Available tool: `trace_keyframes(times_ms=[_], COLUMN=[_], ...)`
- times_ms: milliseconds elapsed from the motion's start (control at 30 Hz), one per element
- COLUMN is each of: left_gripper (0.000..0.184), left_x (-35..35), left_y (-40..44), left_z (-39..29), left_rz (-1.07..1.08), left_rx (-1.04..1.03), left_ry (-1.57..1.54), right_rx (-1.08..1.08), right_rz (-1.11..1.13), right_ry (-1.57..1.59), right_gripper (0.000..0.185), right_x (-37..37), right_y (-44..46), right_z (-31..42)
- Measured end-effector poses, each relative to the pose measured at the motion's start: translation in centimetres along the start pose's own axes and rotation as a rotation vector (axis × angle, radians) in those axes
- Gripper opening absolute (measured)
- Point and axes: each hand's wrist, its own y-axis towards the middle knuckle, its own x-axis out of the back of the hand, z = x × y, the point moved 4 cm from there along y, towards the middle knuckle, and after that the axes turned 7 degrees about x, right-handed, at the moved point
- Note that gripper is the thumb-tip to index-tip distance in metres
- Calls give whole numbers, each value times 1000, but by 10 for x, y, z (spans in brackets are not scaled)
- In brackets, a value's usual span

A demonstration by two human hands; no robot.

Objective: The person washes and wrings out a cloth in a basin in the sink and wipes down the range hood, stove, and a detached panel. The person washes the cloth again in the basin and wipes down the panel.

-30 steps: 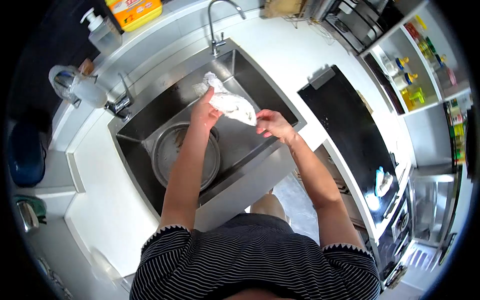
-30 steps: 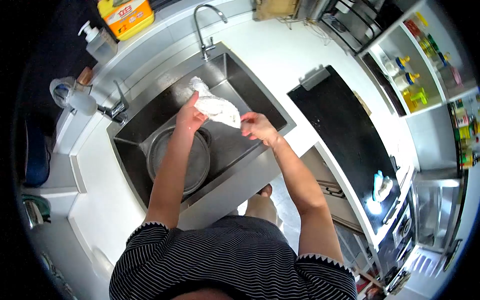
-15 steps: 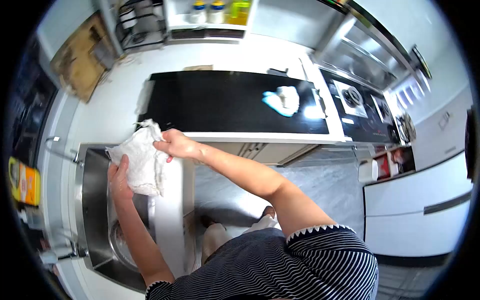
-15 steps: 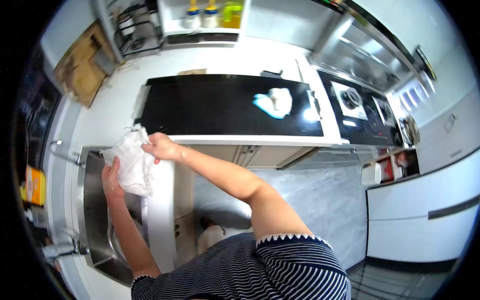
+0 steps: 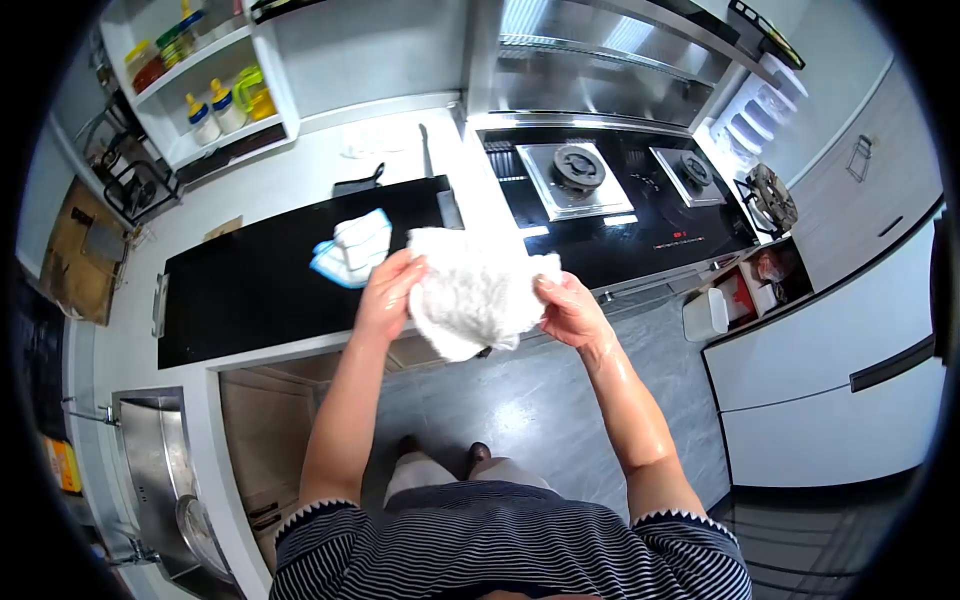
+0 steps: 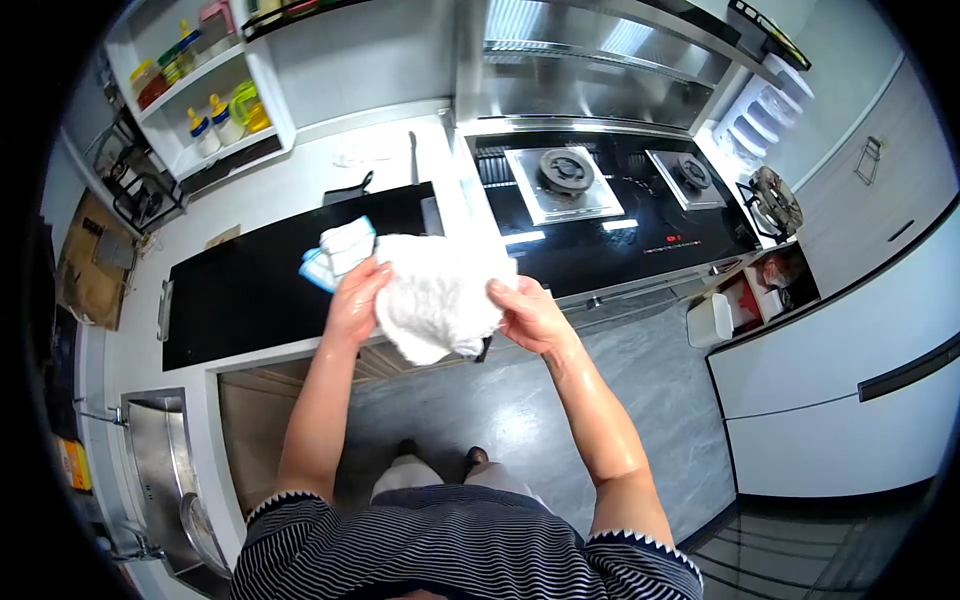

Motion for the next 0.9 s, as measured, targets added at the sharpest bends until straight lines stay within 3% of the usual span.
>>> trace_keyframes(times_ms=[133,167,200,300,400,467,533,600,733,800,900], left_gripper=[22,17,18,30,34,30,29,30,39,39,41], left_x=[-77,-85,-88,-110,-73,-31,-17,-3,-5,-8,-13], left_y=[78,98,116,173,265,311,337,358,372,375,376], left_z=[43,48,51,58,76,72,59,67,76,81,83], left_rz=[150,130,154,194,39,-295,-590,-770,-932,-990,-1006], left_rx=[110,63,187,264,-102,-113,-194,-181,-81,-70,56], left_ry=[43,131,258,532,800,1019,1543,1651,1852,1935,1928], right_rx=[-14,34,82,-39,-19,97,80,219,532,599,661], right_rz=[-94,-22,58,-96,-161,-180,-389,-408,-548,-531,-392], right_ry=[256,292,307,120,95,152,-73,-118,-407,-639,-726], right_gripper=[53,54,50,42,39,39,40,41,36,31,25], right_x=[86,97,103,155,210,241,312,360,416,469,537], right_y=[-5,-5,-2,25,42,48,53,55,71,97,159], right_z=[2,11,27,58,111,171,210,263,434,521,631])
